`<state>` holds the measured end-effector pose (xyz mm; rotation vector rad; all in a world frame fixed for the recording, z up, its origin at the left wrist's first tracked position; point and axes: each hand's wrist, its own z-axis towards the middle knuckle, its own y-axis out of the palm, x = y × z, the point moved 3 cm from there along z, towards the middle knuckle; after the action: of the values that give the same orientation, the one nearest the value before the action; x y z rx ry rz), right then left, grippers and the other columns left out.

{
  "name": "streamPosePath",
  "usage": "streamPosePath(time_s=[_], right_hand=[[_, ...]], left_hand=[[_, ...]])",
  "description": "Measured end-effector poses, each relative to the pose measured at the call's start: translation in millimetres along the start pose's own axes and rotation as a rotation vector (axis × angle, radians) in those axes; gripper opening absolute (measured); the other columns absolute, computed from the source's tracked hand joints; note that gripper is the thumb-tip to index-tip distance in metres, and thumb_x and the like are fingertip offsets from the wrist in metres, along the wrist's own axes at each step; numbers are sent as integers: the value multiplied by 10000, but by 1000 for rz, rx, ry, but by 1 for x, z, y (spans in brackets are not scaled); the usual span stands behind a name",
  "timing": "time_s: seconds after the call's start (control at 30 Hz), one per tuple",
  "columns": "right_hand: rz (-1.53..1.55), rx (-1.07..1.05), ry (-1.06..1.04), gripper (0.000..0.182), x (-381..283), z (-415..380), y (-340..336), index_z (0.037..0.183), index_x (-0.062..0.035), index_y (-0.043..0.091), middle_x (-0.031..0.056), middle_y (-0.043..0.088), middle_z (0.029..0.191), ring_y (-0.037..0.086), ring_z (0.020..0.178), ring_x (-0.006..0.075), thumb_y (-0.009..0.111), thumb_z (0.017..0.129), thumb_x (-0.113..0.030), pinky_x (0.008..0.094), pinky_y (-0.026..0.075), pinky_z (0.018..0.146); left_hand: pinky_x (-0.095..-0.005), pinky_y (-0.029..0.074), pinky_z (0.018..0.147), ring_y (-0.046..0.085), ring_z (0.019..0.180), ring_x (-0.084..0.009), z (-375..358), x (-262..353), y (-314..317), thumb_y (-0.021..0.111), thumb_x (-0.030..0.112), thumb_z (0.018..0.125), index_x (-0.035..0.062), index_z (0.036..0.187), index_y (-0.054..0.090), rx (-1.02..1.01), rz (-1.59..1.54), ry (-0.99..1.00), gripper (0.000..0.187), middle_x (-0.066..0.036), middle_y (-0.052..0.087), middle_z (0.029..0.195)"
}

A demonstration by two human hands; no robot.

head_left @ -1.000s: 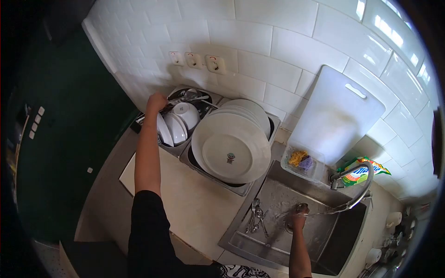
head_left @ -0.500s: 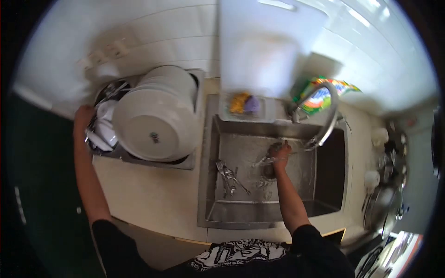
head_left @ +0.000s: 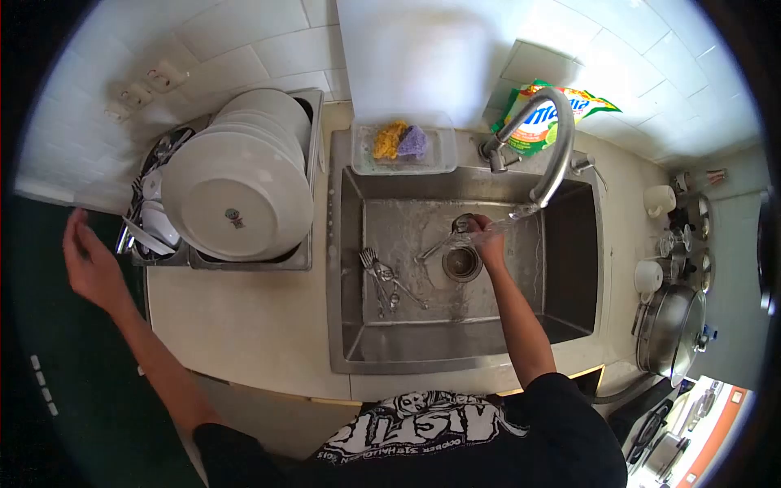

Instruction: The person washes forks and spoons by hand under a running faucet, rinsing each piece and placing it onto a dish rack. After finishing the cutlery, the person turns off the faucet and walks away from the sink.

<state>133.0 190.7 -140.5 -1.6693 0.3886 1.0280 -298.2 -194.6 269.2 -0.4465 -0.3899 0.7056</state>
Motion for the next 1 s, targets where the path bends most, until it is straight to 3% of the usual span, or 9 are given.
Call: streamPosePath(time_s=[0.1, 0.17, 0.2, 0.3, 0.33, 0.6, 0.7, 0.93, 1.0], right_hand=[[-134, -25, -137, 226, -40, -14, -10, 968, -12, 631, 200, 632, 772, 626, 720, 296, 555, 804, -147, 365, 473, 643], [-227, 1, -205, 224, -55, -24, -10, 971, -27, 631, 228, 613, 776, 612, 738, 359, 555, 783, -123, 394, 472, 646], [-206, -6, -272, 243, -65, -30, -11, 981, -49, 628, 251, 590, 789, 575, 766, 409, 529, 760, -78, 430, 467, 658], [-243, -103, -277, 245, -79, -44, -5, 969, -39, 620, 247, 595, 796, 585, 753, 400, 505, 753, -56, 449, 464, 663], [-234, -133, -295, 238, -82, -46, -3, 966, -37, 617, 248, 594, 800, 584, 751, 401, 500, 760, -56, 452, 463, 664], [-264, -506, -338, 212, -56, -70, 48, 961, -12, 593, 256, 597, 809, 579, 772, 422, 503, 786, -90, 475, 466, 686], [-177, -412, -360, 190, -50, -69, 48, 907, -7, 606, 209, 617, 723, 605, 687, 370, 514, 802, -135, 432, 471, 628], [-37, -197, -154, 261, -73, -34, -10, 1022, -41, 605, 127, 638, 684, 646, 624, 216, 521, 787, -118, 342, 491, 603], [139, -241, -38, 234, -100, -35, -36, 952, -12, 595, 192, 622, 766, 612, 727, 330, 548, 764, -143, 388, 482, 642]], left_hand=[[-319, 485, 767, 607, 868, -213, -65, 80, -20, 455, 67, 903, -37, 1009, 595, 29, -349, -35, 204, -119, 628, 943], [-295, 468, 745, 587, 820, -195, -122, 120, 1, 447, 33, 892, -29, 982, 592, -145, -665, -7, 182, -110, 617, 944], [-304, 478, 767, 587, 905, -166, -144, 150, 10, 467, 50, 896, -6, 1018, 578, -312, -645, 33, 174, -79, 621, 937], [-296, 471, 756, 607, 855, -207, -214, 231, 63, 546, 88, 840, 6, 1018, 582, -842, -945, -286, 199, -120, 615, 940], [-336, 471, 778, 598, 896, -286, -240, 243, 84, 562, 105, 817, 1, 1068, 558, -925, -847, -90, 271, -161, 602, 990], [-424, 440, 831, 560, 968, -378, -348, 265, 186, 556, 170, 799, 6, 1138, 517, -1357, -508, -39, 379, -222, 581, 1045], [-419, 444, 823, 563, 961, -381, -359, 258, 188, 553, 170, 795, 2, 1106, 538, -1421, -560, -125, 354, -223, 601, 992], [-336, 480, 697, 626, 789, -265, -370, 294, 180, 524, 197, 848, -25, 968, 584, -1562, -972, -341, 259, -175, 639, 819], [-297, 480, 633, 623, 688, -193, -372, 307, 178, 508, 167, 864, -24, 915, 595, -1661, -1169, -514, 217, -120, 639, 734]])
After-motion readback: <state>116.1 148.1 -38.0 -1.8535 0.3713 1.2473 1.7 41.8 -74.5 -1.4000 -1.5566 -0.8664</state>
